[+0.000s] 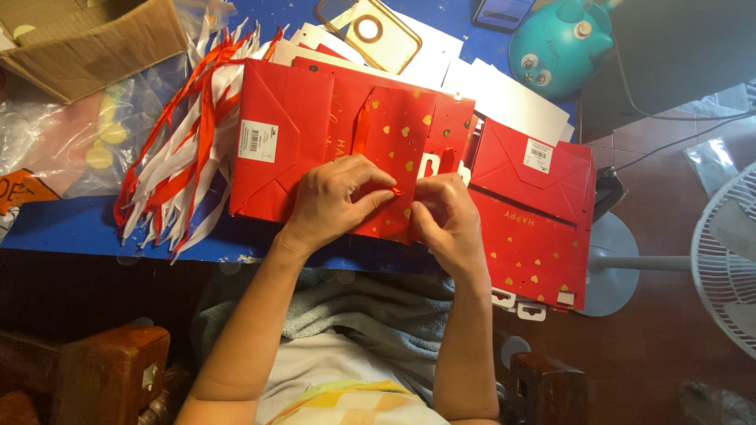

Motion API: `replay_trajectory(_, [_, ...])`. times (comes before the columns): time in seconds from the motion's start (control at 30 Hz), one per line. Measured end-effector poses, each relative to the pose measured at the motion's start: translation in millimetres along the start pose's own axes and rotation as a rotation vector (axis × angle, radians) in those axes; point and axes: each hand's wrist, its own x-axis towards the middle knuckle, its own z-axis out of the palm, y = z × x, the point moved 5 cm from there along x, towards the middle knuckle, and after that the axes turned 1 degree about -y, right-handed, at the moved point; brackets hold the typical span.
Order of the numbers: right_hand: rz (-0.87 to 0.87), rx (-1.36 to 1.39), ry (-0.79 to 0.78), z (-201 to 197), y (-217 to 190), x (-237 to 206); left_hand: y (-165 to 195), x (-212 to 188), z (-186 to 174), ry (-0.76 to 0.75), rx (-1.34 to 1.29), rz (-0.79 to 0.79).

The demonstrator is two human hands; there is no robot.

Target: The person ties red ribbons through the handles of red Valentine's Day gift bags. They thread the ribbon through the handle, pull it taut, and tie a knot to secure it. The person repeats this process for multiple bags.

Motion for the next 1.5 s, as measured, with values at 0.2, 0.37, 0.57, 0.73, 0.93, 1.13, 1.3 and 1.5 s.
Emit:
replay_trajectory(0.2, [0.047,-0.025,-0.015,4.5,-6.5,2.0,2.6,-0.3,-2.4,-0.005,0.004,0.034])
replay_trajectory(0.37, [0.058,-0.04,0.051,7.9,-3.9,3.1,0.2,-0.4,-2.1,-0.043,-0.021,-0.03])
replay_trajectory(0.57, [0.029,-0.167,0.101,9.1,-5.3,2.8,0.8,-1.1,-1.4,-0.012,-0.006,0.016])
replay_trajectory(0.73, [-0.037,-0.237,0.038,3.0,-12.6,-1.3,-1.2,-1.8,1.1,-0.017,0.004,-0.008])
replay_trajectory(0.93, [-0.085,-0.125,-0.046,0.1,-15.8,-0.8,-2.3,-2.2,1.9,-0.013,-0.002,-0.018])
replay_trajectory(1.13, [-0.028,-0.012,-0.042,6.6,-17.4,-0.1,0.7,-2.2,-1.3,-0.004,-0.007,0.044])
replay_trajectory(1.3, [-0.012,-0.214,0.036,5.2,-19.8,1.8,1.0,-1.3,-2.5,-0.017,-0.021,0.022])
replay_trajectory(1.5, [-0.01,-0.319,0.095,5.1,-17.2,2.6,5.1,-2.2,-4.3,0.019,-0.023,0.087])
